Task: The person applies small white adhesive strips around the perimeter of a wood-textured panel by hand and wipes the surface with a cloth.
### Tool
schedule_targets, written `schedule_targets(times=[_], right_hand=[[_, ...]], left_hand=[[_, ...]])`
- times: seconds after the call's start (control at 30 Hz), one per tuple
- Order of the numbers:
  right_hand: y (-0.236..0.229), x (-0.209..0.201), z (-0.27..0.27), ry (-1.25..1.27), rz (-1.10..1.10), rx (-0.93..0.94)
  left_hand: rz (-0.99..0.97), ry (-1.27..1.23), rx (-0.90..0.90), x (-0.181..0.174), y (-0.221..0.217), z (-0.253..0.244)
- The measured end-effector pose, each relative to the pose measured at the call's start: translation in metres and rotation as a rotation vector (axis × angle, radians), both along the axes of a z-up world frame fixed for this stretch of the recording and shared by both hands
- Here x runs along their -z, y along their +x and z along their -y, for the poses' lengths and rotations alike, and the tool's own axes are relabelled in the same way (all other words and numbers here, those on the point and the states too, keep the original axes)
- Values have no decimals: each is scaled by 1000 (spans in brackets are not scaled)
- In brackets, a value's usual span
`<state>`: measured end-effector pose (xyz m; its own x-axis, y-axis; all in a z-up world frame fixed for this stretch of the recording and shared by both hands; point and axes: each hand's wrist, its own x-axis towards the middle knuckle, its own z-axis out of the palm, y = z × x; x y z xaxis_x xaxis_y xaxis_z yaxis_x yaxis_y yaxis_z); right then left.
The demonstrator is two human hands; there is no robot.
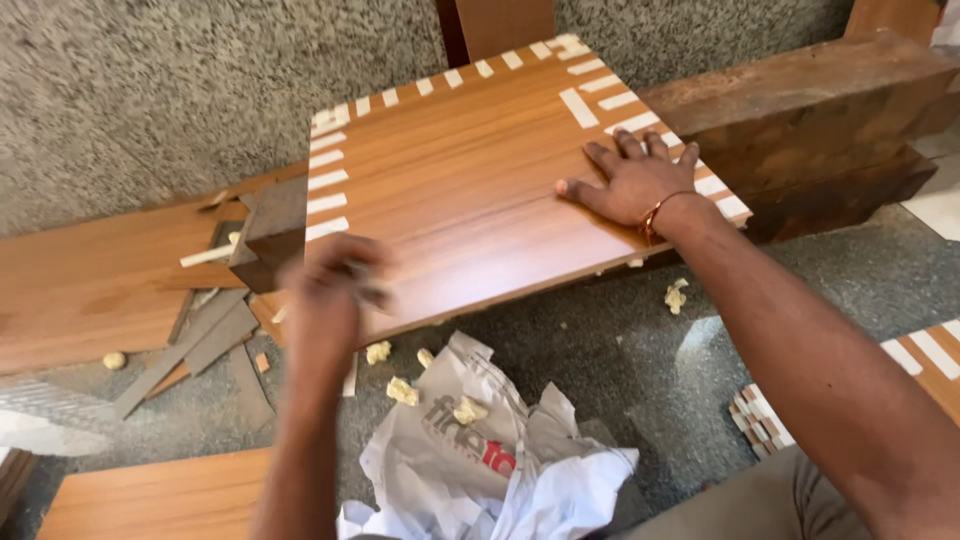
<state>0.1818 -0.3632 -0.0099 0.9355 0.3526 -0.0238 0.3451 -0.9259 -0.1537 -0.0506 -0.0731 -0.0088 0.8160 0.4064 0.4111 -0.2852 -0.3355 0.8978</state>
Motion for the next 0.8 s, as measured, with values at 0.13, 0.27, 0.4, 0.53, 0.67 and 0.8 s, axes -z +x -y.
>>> schedule_targets(times=[0.13,0.27,0.4,0.53,0.67,0.8], right_hand=[[3,-2,-1,-14,7,4],[5,4,1,-20,20,-3],[8,6,0,-24,29,-7],[10,8,0,-33,25,-3],[9,8,-1,-24,27,10],[9,6,0,-22,28,-2]], left_hand=[[76,-7,-285,-15,42,-71],[-277,517,-530,-11,62,-93],[-425,934,-388,-8,83,-104],[-761,854,-313,-4,102,-113],[-710,944,-315,-7,107,-117],[-670,976,-299,-7,111,-123]])
